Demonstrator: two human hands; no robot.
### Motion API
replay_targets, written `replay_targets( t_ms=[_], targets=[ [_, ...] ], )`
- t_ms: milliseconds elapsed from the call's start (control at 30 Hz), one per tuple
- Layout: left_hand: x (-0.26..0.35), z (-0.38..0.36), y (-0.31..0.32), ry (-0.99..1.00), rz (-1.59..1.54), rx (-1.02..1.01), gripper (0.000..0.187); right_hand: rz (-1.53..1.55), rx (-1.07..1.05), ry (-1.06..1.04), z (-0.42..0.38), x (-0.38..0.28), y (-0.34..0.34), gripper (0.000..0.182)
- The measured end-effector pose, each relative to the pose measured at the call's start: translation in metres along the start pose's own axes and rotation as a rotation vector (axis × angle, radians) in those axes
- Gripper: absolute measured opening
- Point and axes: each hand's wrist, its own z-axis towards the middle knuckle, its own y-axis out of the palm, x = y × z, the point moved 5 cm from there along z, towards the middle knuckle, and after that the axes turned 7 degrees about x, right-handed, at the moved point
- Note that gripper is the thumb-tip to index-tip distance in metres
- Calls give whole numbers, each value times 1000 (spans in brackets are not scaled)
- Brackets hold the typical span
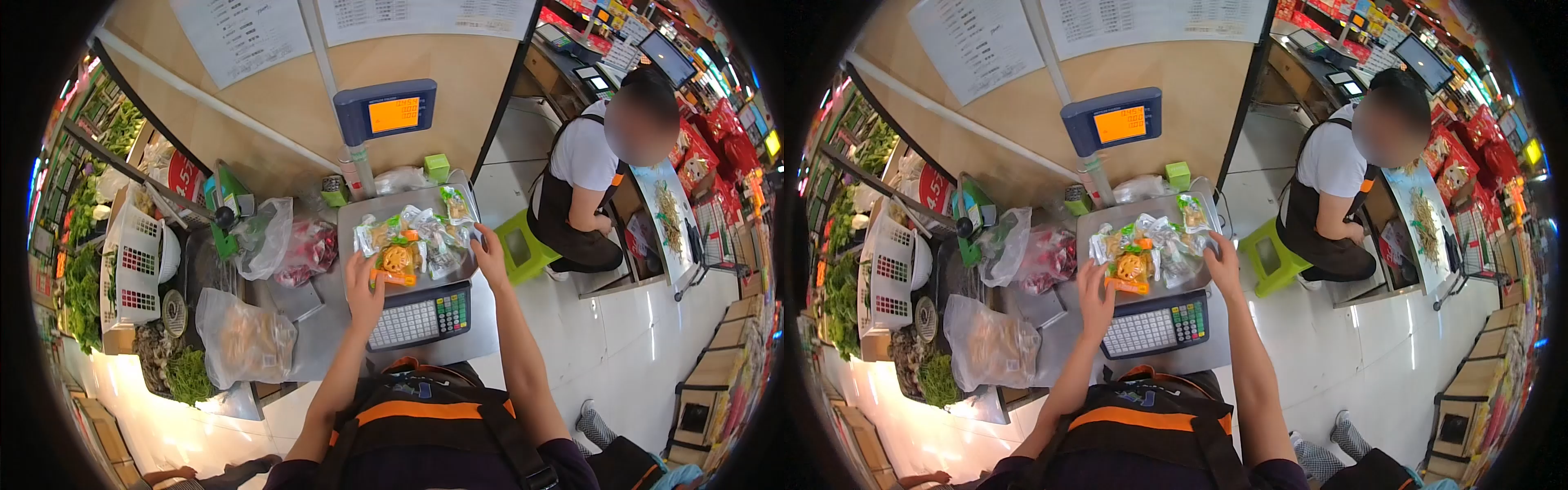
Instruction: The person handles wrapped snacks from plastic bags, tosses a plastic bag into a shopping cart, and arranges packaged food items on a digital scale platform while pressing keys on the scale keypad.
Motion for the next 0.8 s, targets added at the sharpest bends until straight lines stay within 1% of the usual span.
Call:
replay_targets(
  t_ms=[100,133,200,267,333,400,467,500,567,633,733,800],
  targets=[
    [3,-23,-8,-37,-10,-47,34,49,96,14,-16,13,-15,39],
    [2,-30,-8,-100,-63,-93,32,-35,143,15,-23,21,-23,36],
    [-2,-48,-6,-215,-182,-207,28,-68,232,7,-43,33,-36,34],
    [-5,-65,-7,-122,-158,-307,22,-85,302,28,-68,53,-51,32],
    [-6,-80,-6,-90,-100,-488,18,-148,367,87,-104,63,-67,30],
    [-5,-95,-6,-85,-156,-588,16,-194,427,167,-146,65,-86,29],
    [9,-102,-8,-130,-155,-722,17,-247,472,220,-193,79,-99,29],
    [15,-107,-7,-93,-151,-751,17,-291,484,243,-221,90,-108,29],
    [14,-121,1,-160,-170,-902,19,-311,510,353,-282,108,-121,30],
    [10,-136,12,-45,-183,-1051,22,-364,533,454,-351,130,-132,29],
    [14,-152,19,110,-160,-1256,27,-361,550,661,-445,136,-140,30],
    [16,-161,22,190,-110,-1356,31,-369,539,783,-494,147,-145,31]
  ],
)
